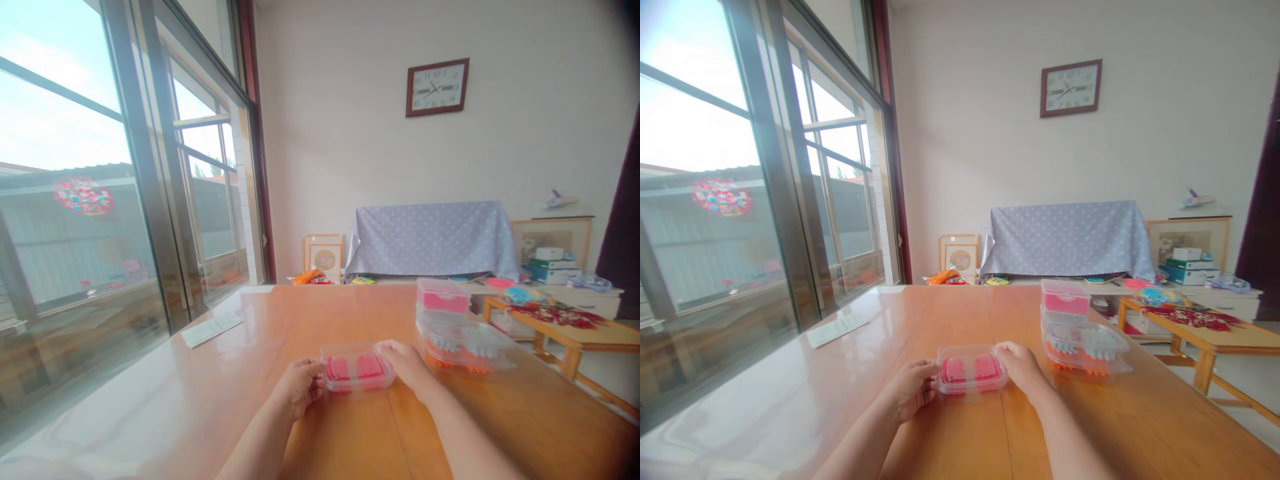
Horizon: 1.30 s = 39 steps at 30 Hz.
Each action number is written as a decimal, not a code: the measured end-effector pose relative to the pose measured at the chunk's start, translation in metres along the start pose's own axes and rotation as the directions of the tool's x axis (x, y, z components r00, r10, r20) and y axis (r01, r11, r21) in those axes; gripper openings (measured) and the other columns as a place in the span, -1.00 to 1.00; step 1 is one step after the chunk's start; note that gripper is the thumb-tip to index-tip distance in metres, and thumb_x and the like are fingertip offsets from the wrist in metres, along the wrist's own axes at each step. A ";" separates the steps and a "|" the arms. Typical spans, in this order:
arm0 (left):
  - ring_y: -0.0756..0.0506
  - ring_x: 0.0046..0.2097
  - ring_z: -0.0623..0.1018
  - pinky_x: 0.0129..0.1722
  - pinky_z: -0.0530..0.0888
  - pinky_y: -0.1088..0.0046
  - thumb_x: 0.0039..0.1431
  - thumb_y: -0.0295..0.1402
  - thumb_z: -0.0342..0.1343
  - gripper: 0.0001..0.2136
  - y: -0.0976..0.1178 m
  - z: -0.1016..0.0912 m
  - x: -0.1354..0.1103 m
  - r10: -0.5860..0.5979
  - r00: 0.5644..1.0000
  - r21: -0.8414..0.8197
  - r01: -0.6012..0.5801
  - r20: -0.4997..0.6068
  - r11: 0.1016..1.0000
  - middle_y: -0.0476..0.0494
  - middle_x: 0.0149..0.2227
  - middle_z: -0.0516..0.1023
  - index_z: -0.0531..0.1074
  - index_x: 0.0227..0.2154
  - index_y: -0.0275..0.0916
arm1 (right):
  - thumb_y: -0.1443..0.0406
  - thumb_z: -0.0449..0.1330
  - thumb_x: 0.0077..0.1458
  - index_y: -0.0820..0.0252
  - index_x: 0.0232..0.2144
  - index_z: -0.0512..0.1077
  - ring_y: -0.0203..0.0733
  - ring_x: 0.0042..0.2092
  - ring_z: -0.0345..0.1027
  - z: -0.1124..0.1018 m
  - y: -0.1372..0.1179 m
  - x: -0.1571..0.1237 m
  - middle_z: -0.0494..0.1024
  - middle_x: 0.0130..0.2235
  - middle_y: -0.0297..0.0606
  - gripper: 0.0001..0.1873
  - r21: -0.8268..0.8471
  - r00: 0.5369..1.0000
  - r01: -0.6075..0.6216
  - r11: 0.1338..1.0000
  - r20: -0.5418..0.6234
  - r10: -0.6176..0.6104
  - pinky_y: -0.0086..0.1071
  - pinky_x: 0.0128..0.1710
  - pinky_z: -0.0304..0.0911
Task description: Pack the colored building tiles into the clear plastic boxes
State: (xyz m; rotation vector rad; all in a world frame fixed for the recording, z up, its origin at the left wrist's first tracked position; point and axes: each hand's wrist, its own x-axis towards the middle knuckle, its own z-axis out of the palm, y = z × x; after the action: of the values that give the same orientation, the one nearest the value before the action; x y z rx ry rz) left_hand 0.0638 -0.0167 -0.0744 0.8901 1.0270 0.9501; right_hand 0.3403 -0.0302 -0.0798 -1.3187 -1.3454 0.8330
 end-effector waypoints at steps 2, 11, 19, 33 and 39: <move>0.10 -0.64 0.40 -0.62 0.32 0.64 -0.04 -0.38 0.34 -0.74 0.000 0.001 0.001 -0.002 1.000 -0.015 0.002 -0.014 1.000 0.09 -0.61 0.41 0.31 -0.43 -0.25 | -0.03 0.20 0.05 0.24 -0.24 0.59 -0.09 -0.21 0.48 0.001 0.001 -0.001 0.66 -0.26 -0.17 -0.53 0.003 1.000 -0.014 1.000 0.007 0.014 -0.34 -0.21 0.29; 0.11 -0.64 0.37 -0.62 0.30 0.66 -0.02 -0.47 0.28 -0.78 0.001 0.003 0.003 -0.028 1.000 -0.042 0.027 -0.011 0.999 0.11 -0.63 0.38 0.29 -0.44 -0.23 | -0.08 0.17 -0.01 0.24 -0.31 0.53 -0.10 -0.23 0.47 0.011 0.013 0.007 0.64 -0.30 -0.18 -0.50 0.000 0.998 -0.035 0.999 -0.049 0.035 -0.33 -0.22 0.29; 0.09 -0.65 0.39 -0.62 0.31 0.65 -0.02 -0.47 0.25 -0.80 -0.001 0.006 0.006 -0.023 1.000 -0.064 0.022 -0.016 0.998 0.13 -0.64 0.37 0.29 -0.44 -0.22 | 0.05 0.14 0.06 0.22 -0.28 0.50 -0.12 -0.20 0.45 0.012 0.015 0.008 0.62 -0.28 -0.21 -0.63 0.003 0.999 -0.035 0.999 -0.015 0.035 -0.35 -0.19 0.27; 0.05 -0.61 0.47 -0.59 0.48 0.61 0.09 -0.43 0.31 -0.77 0.003 0.008 -0.003 -0.019 0.999 -0.085 0.016 -0.035 0.996 0.08 -0.59 0.39 0.30 -0.40 -0.22 | 0.11 0.21 0.07 0.20 -0.38 0.46 -0.23 -0.35 0.39 0.021 -0.005 -0.002 0.54 -0.41 -0.31 -0.75 -0.059 0.963 -0.139 0.989 -0.243 0.121 -0.43 -0.33 0.23; 0.03 -0.56 0.50 -0.52 0.53 0.54 0.00 -0.19 0.40 -0.67 0.002 0.003 -0.007 -0.005 0.999 0.030 0.007 -0.054 1.000 0.05 -0.53 0.45 0.39 -0.33 -0.24 | -0.10 0.10 0.16 0.14 -0.51 0.35 -0.29 -0.63 0.23 0.016 -0.014 -0.020 0.27 -0.68 -0.46 -0.53 -0.093 0.942 -0.250 0.964 -0.252 0.220 -0.45 -0.57 0.07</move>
State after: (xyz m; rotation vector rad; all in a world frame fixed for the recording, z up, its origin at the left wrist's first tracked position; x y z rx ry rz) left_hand 0.0651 -0.0228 -0.0693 0.8902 1.0918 0.9602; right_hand 0.3184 -0.0489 -0.0744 -1.6464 -1.0757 0.7304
